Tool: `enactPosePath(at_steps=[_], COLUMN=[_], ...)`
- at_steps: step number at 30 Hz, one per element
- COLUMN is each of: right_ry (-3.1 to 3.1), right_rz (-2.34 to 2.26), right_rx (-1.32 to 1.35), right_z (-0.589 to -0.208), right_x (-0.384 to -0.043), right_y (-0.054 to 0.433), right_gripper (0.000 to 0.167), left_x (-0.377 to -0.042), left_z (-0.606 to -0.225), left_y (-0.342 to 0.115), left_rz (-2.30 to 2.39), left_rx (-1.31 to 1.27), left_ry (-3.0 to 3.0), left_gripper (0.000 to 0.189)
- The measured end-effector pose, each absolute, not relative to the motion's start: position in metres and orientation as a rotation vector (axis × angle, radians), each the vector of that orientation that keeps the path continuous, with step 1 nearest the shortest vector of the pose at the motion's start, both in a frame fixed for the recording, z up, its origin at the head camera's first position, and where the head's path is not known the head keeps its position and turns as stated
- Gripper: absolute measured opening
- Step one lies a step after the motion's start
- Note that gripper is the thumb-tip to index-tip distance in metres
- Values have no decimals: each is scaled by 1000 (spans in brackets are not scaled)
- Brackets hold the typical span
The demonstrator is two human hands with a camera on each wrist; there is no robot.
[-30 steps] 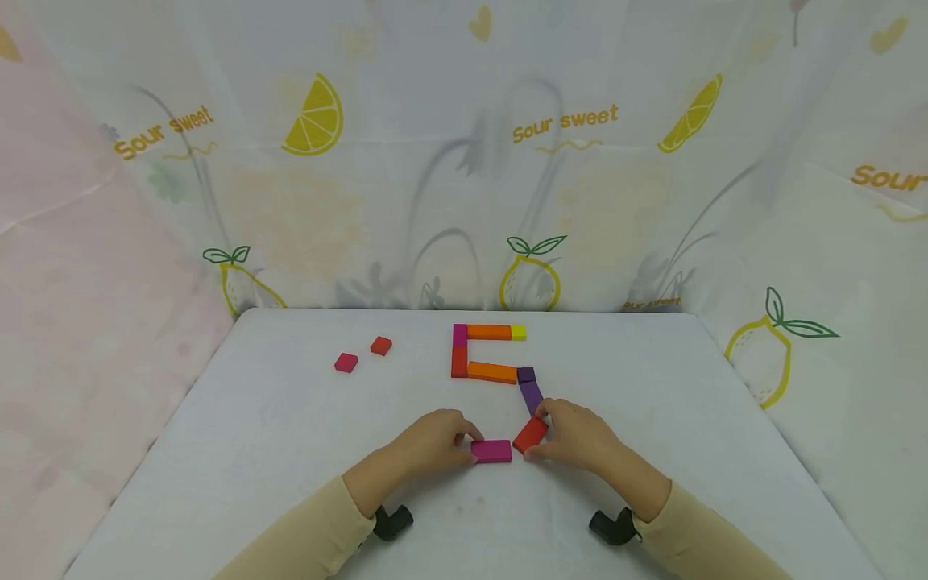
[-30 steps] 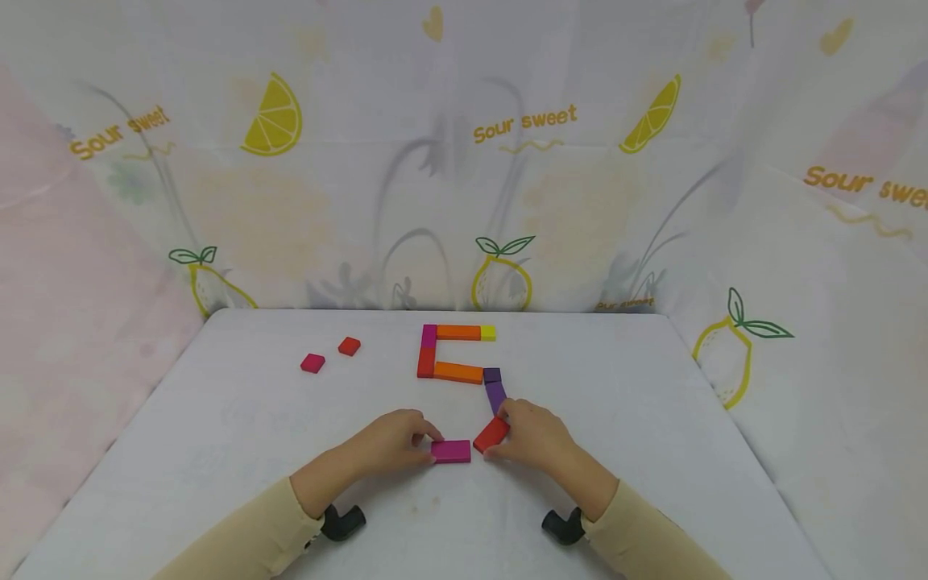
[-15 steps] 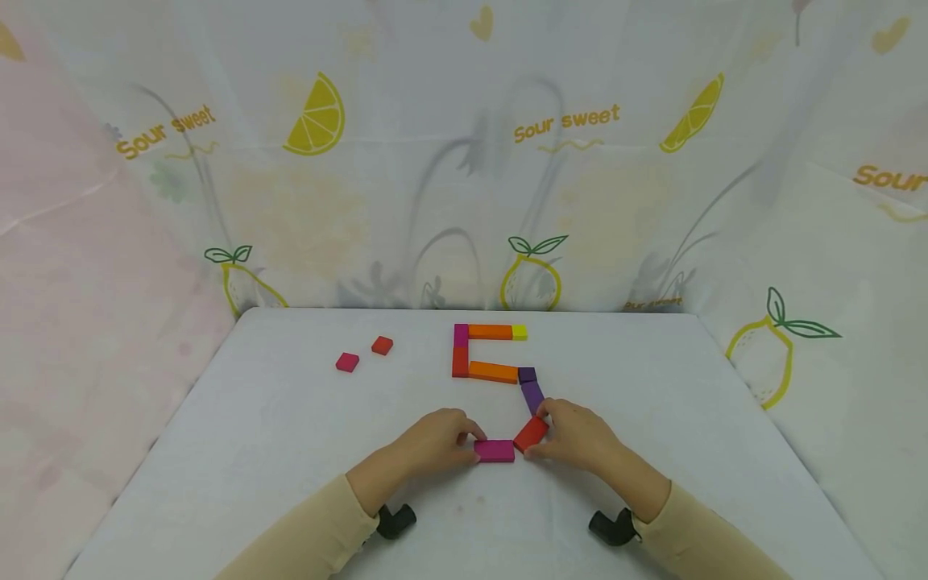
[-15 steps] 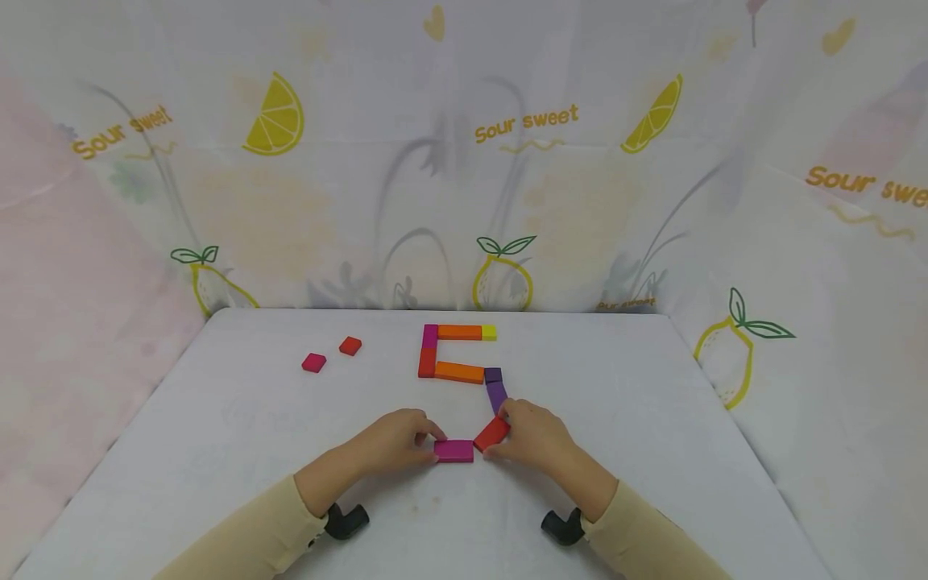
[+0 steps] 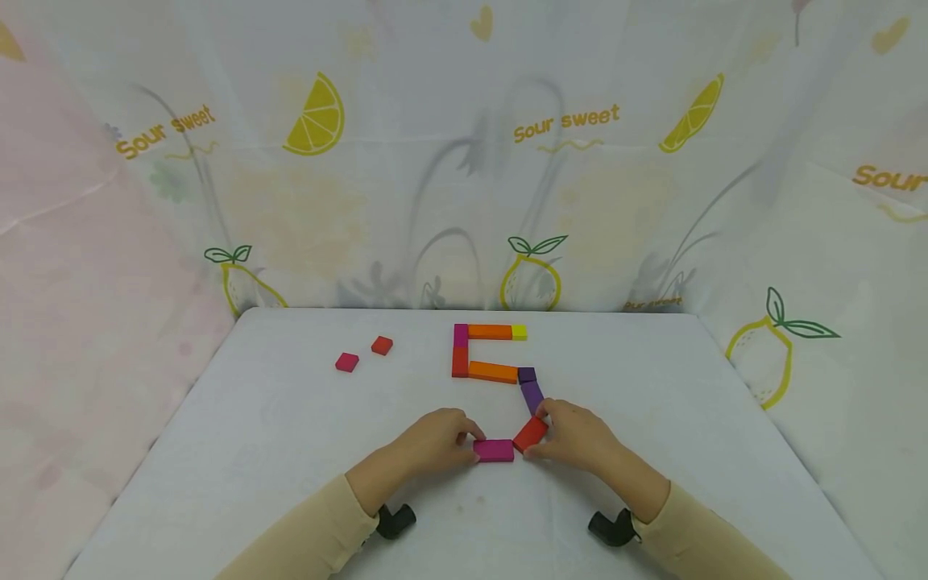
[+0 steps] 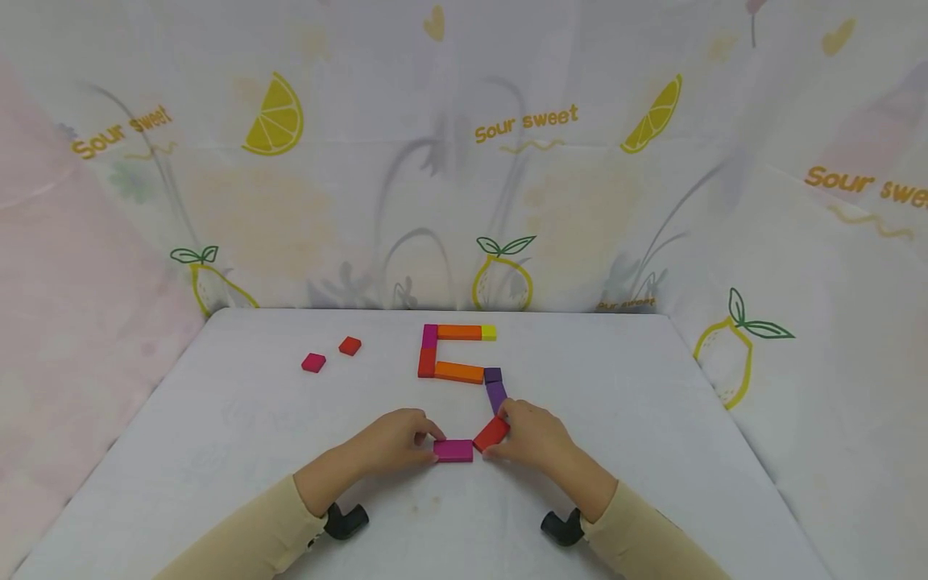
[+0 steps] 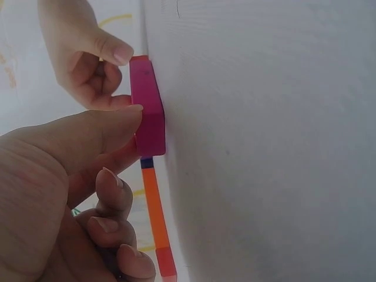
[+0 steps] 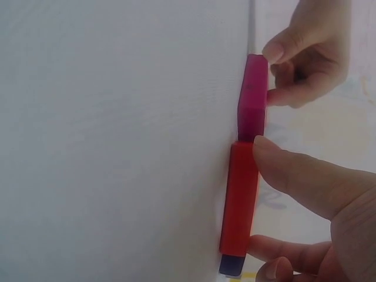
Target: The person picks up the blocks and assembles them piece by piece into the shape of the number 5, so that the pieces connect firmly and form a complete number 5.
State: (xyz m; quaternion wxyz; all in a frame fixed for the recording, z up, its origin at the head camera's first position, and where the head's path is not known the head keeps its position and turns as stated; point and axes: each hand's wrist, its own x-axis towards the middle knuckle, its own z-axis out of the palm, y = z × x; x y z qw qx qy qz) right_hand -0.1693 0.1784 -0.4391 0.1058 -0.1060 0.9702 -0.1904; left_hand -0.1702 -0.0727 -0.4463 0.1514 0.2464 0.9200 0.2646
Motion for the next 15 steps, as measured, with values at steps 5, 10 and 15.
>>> enactPosePath(at_steps=[5,10,15], right_ry=[2866,2870,2868], right_rz=[-565,-558,-558], right_rx=[-321,-319,-316], right_z=[-439,-440,-440], right_x=[-169,-169,-169], right_y=[178,178,179], right_gripper=[55,55,57], left_x=[-170,-170,-170], left_z=[-446,-446,-447], left_y=[-72,-72,-72], left_rz=[763,770,771], left_rx=[703,706,702], left_ry=[2640,2637,2636], left_gripper=[27,26,26])
